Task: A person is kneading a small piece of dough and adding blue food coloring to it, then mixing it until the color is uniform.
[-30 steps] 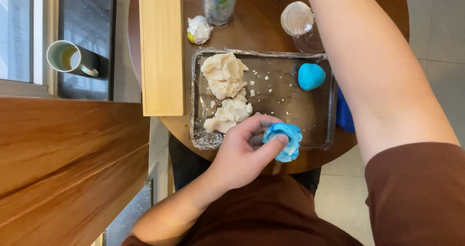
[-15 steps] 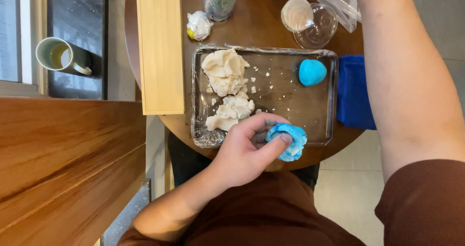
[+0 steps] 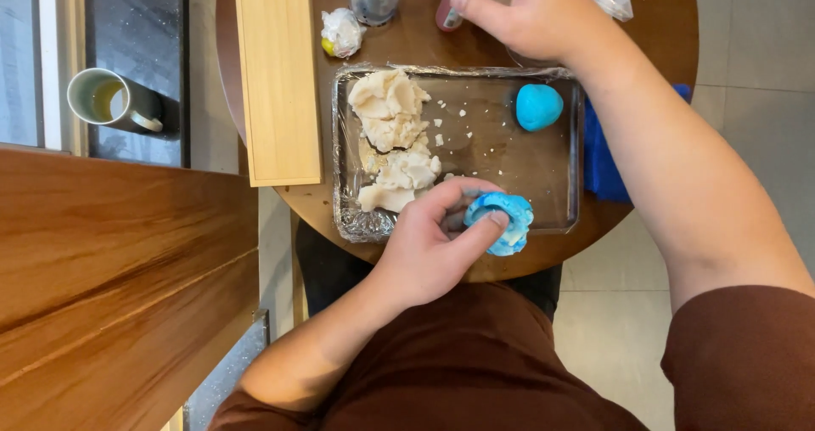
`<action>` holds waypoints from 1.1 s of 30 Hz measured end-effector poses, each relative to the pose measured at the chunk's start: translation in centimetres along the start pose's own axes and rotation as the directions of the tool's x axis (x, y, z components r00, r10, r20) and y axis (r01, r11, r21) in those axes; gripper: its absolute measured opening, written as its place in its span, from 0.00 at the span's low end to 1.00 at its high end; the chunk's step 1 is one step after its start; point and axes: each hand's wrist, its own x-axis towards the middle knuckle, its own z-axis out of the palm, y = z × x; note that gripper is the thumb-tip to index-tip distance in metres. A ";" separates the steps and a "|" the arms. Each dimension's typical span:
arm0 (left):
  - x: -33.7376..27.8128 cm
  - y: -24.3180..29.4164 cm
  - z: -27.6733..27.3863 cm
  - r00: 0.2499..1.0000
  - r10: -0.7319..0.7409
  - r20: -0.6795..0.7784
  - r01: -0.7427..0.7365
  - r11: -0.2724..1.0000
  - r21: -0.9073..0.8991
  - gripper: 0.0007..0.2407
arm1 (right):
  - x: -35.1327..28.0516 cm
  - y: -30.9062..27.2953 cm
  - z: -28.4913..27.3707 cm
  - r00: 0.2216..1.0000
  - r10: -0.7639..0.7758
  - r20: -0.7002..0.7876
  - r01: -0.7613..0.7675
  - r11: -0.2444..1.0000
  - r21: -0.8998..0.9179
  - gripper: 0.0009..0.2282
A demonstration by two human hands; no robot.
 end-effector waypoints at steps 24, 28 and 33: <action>0.3 -3.4 1.6 0.987 0.139 -0.085 -0.148 0.983 -0.107 0.20 | -22.1 -14.2 5.6 0.808 0.540 -0.237 -0.127 0.552 0.824 0.17; 0.3 -3.3 2.1 0.987 0.136 -0.081 -0.147 0.979 -0.145 0.20 | -21.9 -13.7 7.0 0.801 0.475 -0.365 0.032 0.575 0.818 0.18; 0.5 -3.6 2.2 0.988 0.135 -0.078 -0.145 0.977 -0.156 0.20 | -21.6 -14.5 6.9 0.766 0.525 -0.371 0.047 0.530 0.847 0.19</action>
